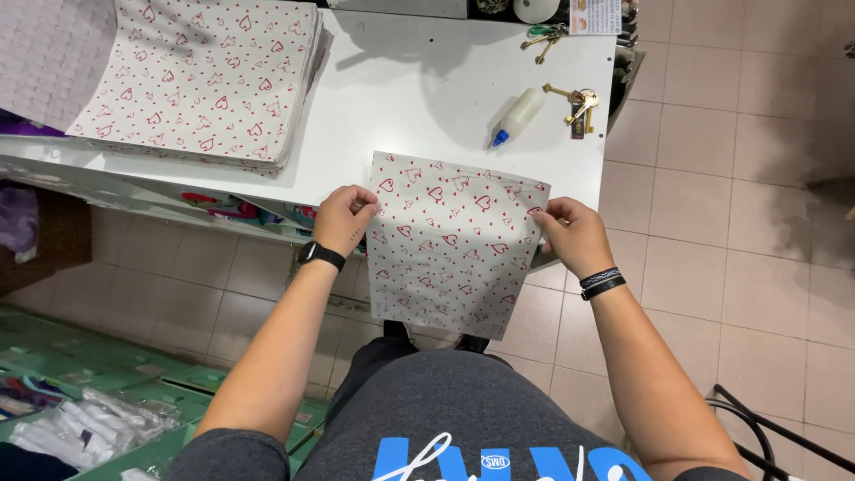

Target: The person is gluing and folding patterned paper sheets to assemble paper bags.

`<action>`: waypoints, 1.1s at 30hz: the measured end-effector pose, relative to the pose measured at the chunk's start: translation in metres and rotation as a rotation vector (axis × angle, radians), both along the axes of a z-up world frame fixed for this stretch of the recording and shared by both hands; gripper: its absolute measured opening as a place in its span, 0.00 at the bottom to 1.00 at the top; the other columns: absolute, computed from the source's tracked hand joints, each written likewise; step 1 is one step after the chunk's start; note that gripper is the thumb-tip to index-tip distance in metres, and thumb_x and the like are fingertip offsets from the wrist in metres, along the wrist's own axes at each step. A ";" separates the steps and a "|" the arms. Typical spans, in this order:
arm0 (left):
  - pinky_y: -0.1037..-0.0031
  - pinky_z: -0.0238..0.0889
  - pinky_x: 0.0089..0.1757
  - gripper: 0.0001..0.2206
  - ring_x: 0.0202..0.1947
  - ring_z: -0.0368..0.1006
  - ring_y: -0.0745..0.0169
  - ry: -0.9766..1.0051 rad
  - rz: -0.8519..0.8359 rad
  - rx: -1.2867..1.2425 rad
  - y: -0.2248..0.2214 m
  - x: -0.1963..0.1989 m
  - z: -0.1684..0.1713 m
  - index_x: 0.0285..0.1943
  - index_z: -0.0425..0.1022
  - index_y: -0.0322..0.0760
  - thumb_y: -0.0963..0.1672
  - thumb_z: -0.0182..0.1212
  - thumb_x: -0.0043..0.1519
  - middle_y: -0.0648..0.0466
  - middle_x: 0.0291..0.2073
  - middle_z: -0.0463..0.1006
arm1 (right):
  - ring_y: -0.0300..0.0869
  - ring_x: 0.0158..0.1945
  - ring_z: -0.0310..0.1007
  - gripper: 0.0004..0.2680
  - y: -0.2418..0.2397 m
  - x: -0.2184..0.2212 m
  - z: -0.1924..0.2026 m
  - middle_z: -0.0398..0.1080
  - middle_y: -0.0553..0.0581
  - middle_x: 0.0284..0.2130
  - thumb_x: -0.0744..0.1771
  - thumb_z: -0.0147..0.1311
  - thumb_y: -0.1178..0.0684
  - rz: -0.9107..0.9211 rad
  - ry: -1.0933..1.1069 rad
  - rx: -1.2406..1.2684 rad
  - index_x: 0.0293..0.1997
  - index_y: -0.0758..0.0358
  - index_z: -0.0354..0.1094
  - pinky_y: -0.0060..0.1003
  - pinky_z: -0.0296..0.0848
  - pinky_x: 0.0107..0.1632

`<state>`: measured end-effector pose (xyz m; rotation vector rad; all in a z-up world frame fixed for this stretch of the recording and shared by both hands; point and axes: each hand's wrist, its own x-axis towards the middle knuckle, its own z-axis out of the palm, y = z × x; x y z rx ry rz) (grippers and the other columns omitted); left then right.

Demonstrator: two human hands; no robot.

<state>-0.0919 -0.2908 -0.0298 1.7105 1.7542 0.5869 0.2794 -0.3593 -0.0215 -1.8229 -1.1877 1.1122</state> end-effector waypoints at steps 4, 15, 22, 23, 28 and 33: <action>0.62 0.72 0.50 0.05 0.52 0.75 0.50 0.103 -0.022 -0.008 -0.003 0.006 0.026 0.46 0.79 0.40 0.43 0.64 0.64 0.52 0.50 0.76 | 0.39 0.22 0.75 0.09 0.010 0.000 -0.001 0.75 0.65 0.37 0.68 0.59 0.57 -0.002 0.004 -0.030 0.51 0.70 0.73 0.29 0.71 0.25; 0.45 0.27 0.64 0.39 0.73 0.49 0.46 0.390 -0.519 0.232 0.038 0.058 0.035 0.78 0.55 0.42 0.47 0.73 0.58 0.43 0.73 0.58 | 0.41 0.25 0.76 0.08 0.003 -0.001 -0.011 0.75 0.64 0.31 0.68 0.57 0.60 -0.029 -0.026 -0.059 0.49 0.74 0.73 0.27 0.72 0.23; 0.45 0.27 0.67 0.29 0.67 0.64 0.60 0.402 -0.740 0.086 0.072 0.068 0.003 0.72 0.64 0.52 0.52 0.67 0.61 0.57 0.63 0.74 | 0.39 0.21 0.74 0.07 0.001 0.001 -0.026 0.73 0.61 0.22 0.68 0.58 0.58 -0.117 -0.017 -0.046 0.47 0.70 0.72 0.25 0.75 0.24; 0.46 0.28 0.67 0.29 0.66 0.65 0.61 0.417 -0.747 0.093 0.071 0.068 0.004 0.72 0.64 0.51 0.52 0.67 0.61 0.57 0.62 0.75 | 0.38 0.22 0.74 0.08 0.000 -0.005 -0.020 0.73 0.61 0.23 0.68 0.59 0.57 -0.167 -0.016 -0.060 0.48 0.71 0.71 0.25 0.75 0.25; 0.50 0.32 0.68 0.25 0.63 0.69 0.64 0.444 -0.786 0.171 0.075 0.067 -0.016 0.71 0.65 0.50 0.52 0.61 0.65 0.57 0.60 0.77 | 0.44 0.42 0.72 0.22 -0.003 -0.041 0.013 0.70 0.61 0.40 0.66 0.66 0.53 -0.247 -0.394 -0.074 0.65 0.70 0.63 0.39 0.75 0.44; 0.51 0.37 0.68 0.19 0.60 0.72 0.63 0.483 -0.826 0.309 0.077 0.064 -0.016 0.71 0.66 0.46 0.48 0.52 0.71 0.54 0.57 0.79 | 0.45 0.49 0.71 0.18 0.011 -0.063 -0.019 0.66 0.55 0.45 0.65 0.65 0.51 0.008 -1.091 0.374 0.61 0.59 0.67 0.37 0.72 0.50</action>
